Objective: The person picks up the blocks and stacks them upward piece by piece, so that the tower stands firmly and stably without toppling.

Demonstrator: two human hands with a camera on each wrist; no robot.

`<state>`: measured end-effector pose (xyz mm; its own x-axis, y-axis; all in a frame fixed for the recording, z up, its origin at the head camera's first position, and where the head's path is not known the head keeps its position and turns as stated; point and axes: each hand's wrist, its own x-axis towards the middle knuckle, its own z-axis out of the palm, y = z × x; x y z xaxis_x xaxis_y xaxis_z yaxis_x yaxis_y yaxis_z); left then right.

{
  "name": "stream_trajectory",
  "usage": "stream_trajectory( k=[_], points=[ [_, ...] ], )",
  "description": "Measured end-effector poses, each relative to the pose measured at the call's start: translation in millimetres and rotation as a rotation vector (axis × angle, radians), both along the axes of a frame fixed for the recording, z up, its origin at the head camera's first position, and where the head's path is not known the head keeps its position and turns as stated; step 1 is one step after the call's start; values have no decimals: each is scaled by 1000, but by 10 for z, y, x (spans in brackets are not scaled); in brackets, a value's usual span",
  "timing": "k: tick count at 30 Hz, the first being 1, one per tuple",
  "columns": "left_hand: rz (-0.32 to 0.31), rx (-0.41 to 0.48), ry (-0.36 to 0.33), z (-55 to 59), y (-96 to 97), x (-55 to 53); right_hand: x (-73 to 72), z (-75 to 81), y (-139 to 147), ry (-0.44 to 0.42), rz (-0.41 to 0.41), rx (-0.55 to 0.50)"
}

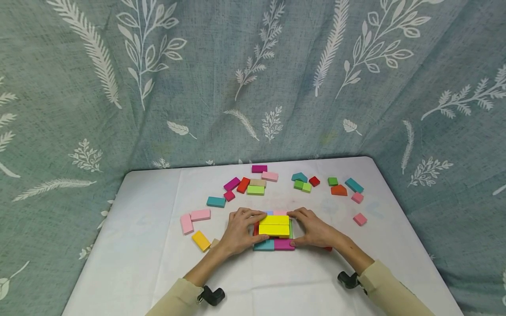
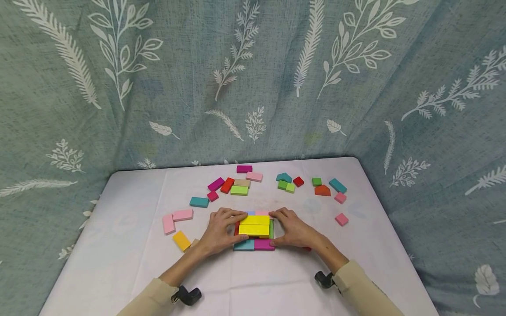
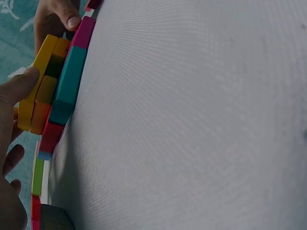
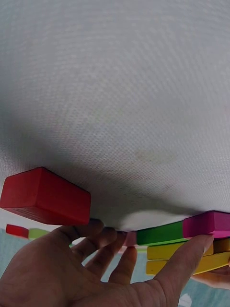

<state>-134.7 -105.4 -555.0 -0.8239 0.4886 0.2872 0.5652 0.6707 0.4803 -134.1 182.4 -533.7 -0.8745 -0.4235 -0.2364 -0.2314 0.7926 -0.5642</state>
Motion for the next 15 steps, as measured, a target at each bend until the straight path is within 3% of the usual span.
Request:
stream_trajectory(
  k=[15],
  points=[
    [0, 5, -1, -10, -5, 8, 4, -11, -4, -2, -3, -11]
  ],
)
